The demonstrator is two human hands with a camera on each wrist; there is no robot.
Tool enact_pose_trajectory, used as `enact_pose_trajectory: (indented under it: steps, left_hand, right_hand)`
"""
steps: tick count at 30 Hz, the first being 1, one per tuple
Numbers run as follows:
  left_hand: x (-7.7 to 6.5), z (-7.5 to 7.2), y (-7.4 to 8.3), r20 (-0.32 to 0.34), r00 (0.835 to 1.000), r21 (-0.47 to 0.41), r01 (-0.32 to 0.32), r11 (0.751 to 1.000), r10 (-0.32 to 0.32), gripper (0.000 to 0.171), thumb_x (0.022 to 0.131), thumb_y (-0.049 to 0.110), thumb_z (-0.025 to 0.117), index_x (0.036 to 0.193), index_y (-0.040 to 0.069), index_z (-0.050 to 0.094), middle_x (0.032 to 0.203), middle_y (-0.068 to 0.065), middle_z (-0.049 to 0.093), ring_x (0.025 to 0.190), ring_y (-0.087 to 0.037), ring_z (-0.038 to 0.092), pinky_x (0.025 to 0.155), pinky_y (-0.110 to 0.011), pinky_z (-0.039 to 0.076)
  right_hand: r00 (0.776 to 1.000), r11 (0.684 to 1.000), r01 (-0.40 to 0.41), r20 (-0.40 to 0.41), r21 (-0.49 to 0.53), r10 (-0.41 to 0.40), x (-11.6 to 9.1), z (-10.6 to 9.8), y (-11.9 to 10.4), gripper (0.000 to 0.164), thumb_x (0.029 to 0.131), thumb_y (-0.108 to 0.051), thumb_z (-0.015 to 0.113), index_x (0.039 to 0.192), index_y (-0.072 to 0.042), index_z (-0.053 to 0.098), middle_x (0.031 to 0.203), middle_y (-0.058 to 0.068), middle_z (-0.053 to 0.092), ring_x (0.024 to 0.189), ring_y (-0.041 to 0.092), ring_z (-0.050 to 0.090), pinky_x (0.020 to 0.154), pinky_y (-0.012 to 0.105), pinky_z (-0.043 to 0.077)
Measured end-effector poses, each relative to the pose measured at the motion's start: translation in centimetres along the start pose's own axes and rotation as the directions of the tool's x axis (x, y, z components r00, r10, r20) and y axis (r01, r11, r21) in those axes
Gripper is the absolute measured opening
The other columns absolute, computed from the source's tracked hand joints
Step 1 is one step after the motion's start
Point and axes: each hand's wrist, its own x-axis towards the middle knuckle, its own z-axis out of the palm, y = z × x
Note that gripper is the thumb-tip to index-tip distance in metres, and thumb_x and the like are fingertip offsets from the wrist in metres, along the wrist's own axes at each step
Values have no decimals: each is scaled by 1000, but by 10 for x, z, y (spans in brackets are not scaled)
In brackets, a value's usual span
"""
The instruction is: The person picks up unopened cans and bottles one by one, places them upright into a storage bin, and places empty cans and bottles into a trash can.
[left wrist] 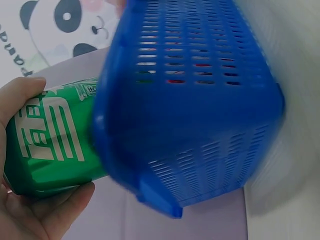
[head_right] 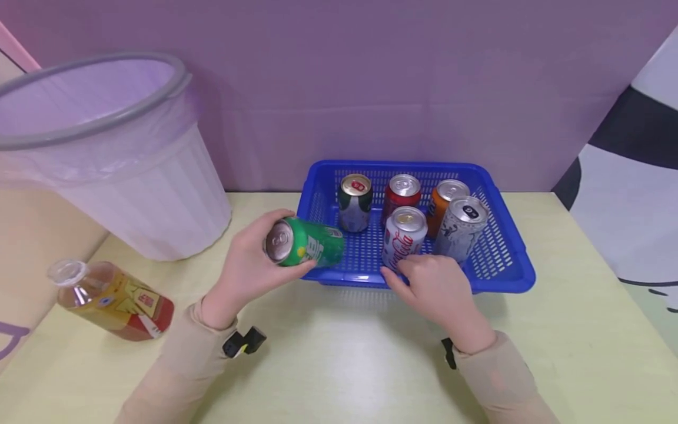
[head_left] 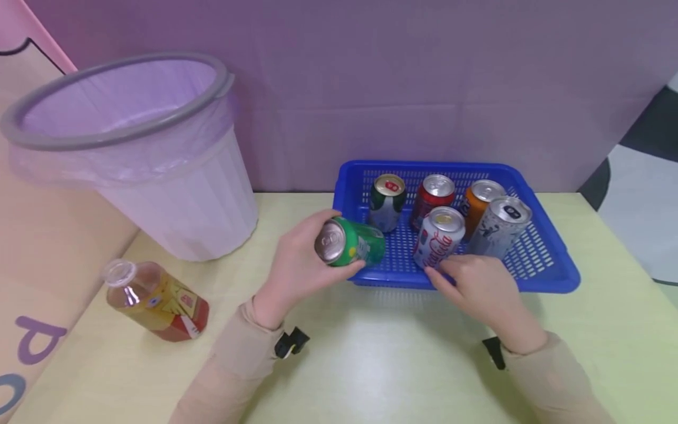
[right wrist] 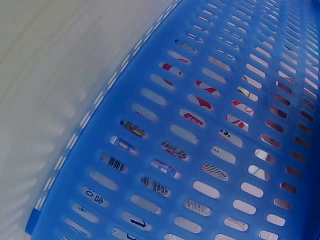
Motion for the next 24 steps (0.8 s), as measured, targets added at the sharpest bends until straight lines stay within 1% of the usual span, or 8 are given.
enact_pose_trajectory:
  steps: [4, 8, 12, 15, 19, 24]
  left_hand:
    - [8, 8, -2, 78, 997, 28, -19, 999, 17, 76, 63, 33, 86, 123, 0, 53, 113, -11, 65, 94, -20, 65, 78, -29, 54]
    - [13, 16, -5, 138, 990, 44, -25, 999, 19, 75, 64, 33, 86, 122, 1, 54, 111, -10, 65, 92, -18, 66, 78, -27, 54]
    - [17, 20, -7, 194, 981, 72, -11, 997, -3, 75, 64, 35, 86, 124, 2, 53, 112, -10, 65, 91, -17, 65, 78, -27, 54]
    - [21, 23, -8, 230, 973, 105, -14, 994, -11, 75, 65, 37, 85, 123, 3, 54, 111, -8, 65, 91, -17, 65, 78, -28, 54]
    - [27, 27, -7, 269, 963, 148, -12, 989, -29, 71, 66, 39, 83, 121, 5, 55, 106, -5, 66, 87, -14, 65, 74, -27, 53]
    - [37, 33, -6, 311, 949, 203, -6, 979, -59, 67, 67, 43, 81, 119, 8, 56, 102, -1, 66, 83, -11, 64, 71, -25, 52]
  right_hand:
    - [1000, 1000, 5, -8, -1, -5, 0, 1, 1, 49, 96, -42, 46, 53, -20, 41, 50, -8, 38, 45, 4, 31, 44, 22, 27]
    - [1000, 1000, 8, -14, 1, -8, 0, 2, 1, 51, 97, -44, 44, 52, -20, 40, 50, -8, 38, 45, 4, 31, 44, 22, 27]
    - [1000, 1000, 4, -13, -2, -4, -1, 2, 1, 51, 97, -44, 43, 52, -20, 40, 50, -8, 39, 45, 4, 32, 44, 22, 27]
    - [1000, 1000, 5, -17, -5, -6, 0, 2, 2, 51, 97, -44, 42, 52, -20, 41, 50, -7, 41, 45, 5, 33, 43, 23, 28]
    - [1000, 1000, 9, -22, -7, -10, 0, 3, 2, 51, 97, -45, 42, 52, -20, 41, 50, -7, 41, 44, 5, 34, 43, 24, 29]
    - [1000, 1000, 7, -13, -12, -7, -1, 3, 2, 48, 95, -42, 48, 52, -20, 42, 50, -7, 41, 44, 5, 35, 43, 24, 30]
